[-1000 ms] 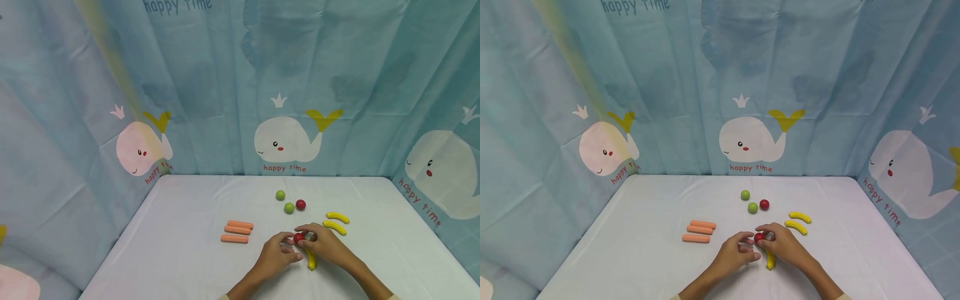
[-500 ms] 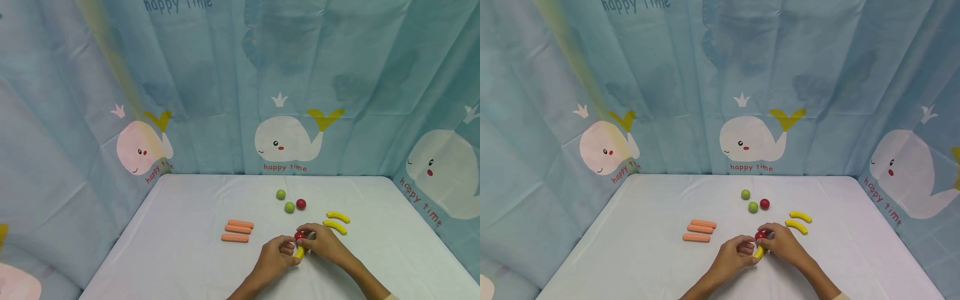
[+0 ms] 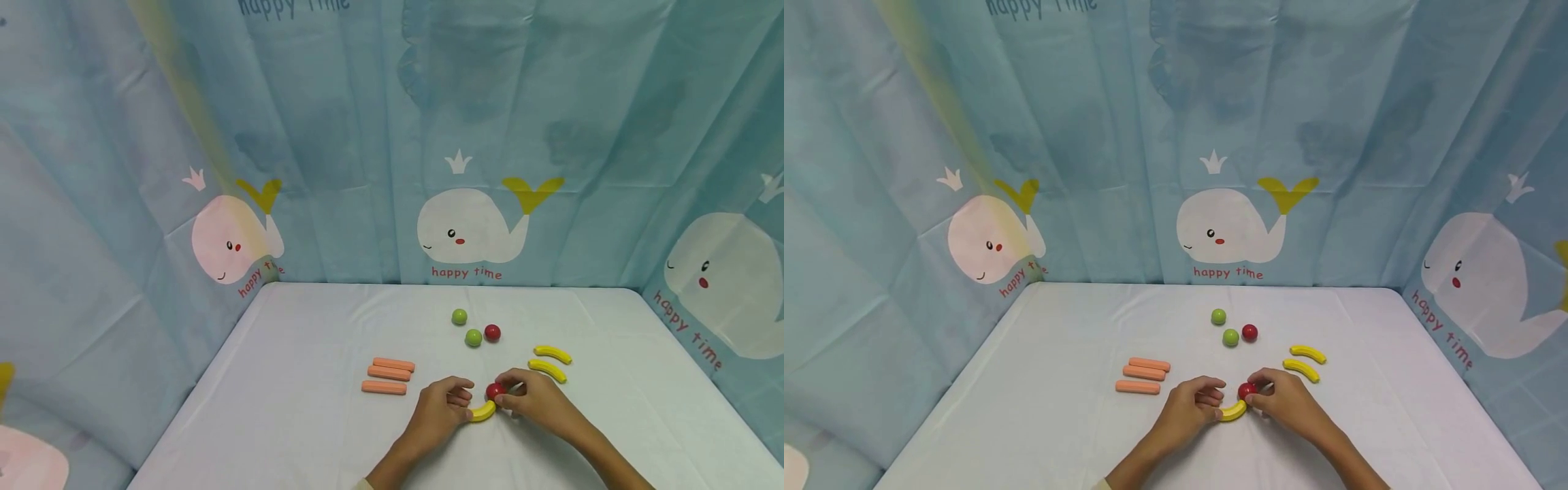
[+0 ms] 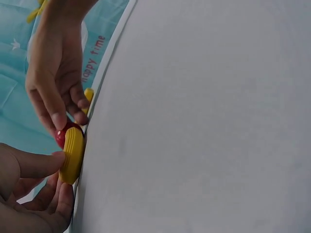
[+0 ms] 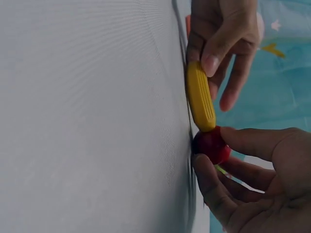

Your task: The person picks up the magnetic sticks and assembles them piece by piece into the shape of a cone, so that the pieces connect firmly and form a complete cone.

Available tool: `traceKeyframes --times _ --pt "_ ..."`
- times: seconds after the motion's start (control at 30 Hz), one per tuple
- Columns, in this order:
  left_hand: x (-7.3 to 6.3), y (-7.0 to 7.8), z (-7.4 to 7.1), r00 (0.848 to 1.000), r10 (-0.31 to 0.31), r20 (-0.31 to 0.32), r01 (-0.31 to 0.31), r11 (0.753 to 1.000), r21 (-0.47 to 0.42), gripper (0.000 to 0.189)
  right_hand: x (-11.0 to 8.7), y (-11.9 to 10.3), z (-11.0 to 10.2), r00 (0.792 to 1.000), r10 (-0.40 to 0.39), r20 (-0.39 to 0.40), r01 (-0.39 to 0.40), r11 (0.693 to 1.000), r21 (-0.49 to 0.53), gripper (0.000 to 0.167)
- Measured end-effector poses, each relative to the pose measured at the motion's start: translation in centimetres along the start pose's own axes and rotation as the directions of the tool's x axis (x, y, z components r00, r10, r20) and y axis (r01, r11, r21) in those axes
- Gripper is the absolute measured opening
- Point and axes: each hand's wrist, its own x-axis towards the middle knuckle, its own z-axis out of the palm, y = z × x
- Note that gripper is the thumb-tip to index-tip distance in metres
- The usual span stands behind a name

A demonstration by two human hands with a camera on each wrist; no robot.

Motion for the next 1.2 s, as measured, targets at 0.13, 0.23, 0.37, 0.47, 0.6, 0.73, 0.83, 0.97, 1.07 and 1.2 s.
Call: traceKeyframes --times 0.13,0.23,0.37,0.47,0.6,0.73,0.83,0.97,1.07,1.2 --pt "0.2 0.0 -0.1 1.0 0.005 -0.001 -0.005 1.0 -0.011 0.037 -0.3 0.3 -0.3 0.999 -0.027 0.023 0.027 1.0 0.01 0.033" --pt "0.4 0.2 0.2 1.0 0.018 0.006 -0.017 1.0 -0.015 0.034 -0.6 0.3 -0.4 0.998 -0.042 0.039 0.041 0.999 0.017 0.033" --pt "0.7 0.7 0.8 1.0 0.02 0.008 -0.02 1.0 -0.008 0.034 -0.8 0.3 -0.5 0.997 -0.051 0.06 0.049 0.998 0.026 0.033" --pt "1.0 0.9 1.2 1.0 -0.002 -0.006 0.002 1.0 0.009 0.034 -0.9 0.1 -0.7 0.997 -0.05 0.062 0.048 0.998 0.037 0.034" --pt "1.1 0.8 1.8 0.999 -0.02 -0.026 0.021 0.999 0.041 0.035 -1.0 -0.1 -1.4 1.0 -0.026 0.006 0.026 1.0 0.012 0.036" --pt "1.3 0.7 2.2 0.999 -0.014 -0.041 0.017 0.997 0.072 0.035 -0.9 0.0 -2.2 0.995 -0.023 -0.093 0.014 0.995 -0.098 0.034" --pt "1.3 0.7 2.4 0.998 -0.021 -0.055 0.025 0.996 0.087 0.035 -0.8 0.3 -2.9 0.987 -0.043 -0.156 0.015 0.984 -0.179 0.034" --pt "1.4 0.7 2.7 0.997 -0.036 -0.067 0.044 0.992 0.114 0.033 -0.6 1.2 -4.0 0.975 -0.062 -0.215 0.01 0.973 -0.231 0.034" --pt "1.5 0.8 2.9 0.996 -0.046 -0.07 0.055 0.99 0.128 0.031 -0.4 1.9 -4.7 0.969 -0.067 -0.24 0.004 0.968 -0.252 0.033" --pt "1.5 1.0 3.1 0.995 -0.067 -0.071 0.077 0.987 0.14 0.026 -0.1 2.7 -5.4 0.964 -0.063 -0.257 -0.009 0.963 -0.27 0.033"
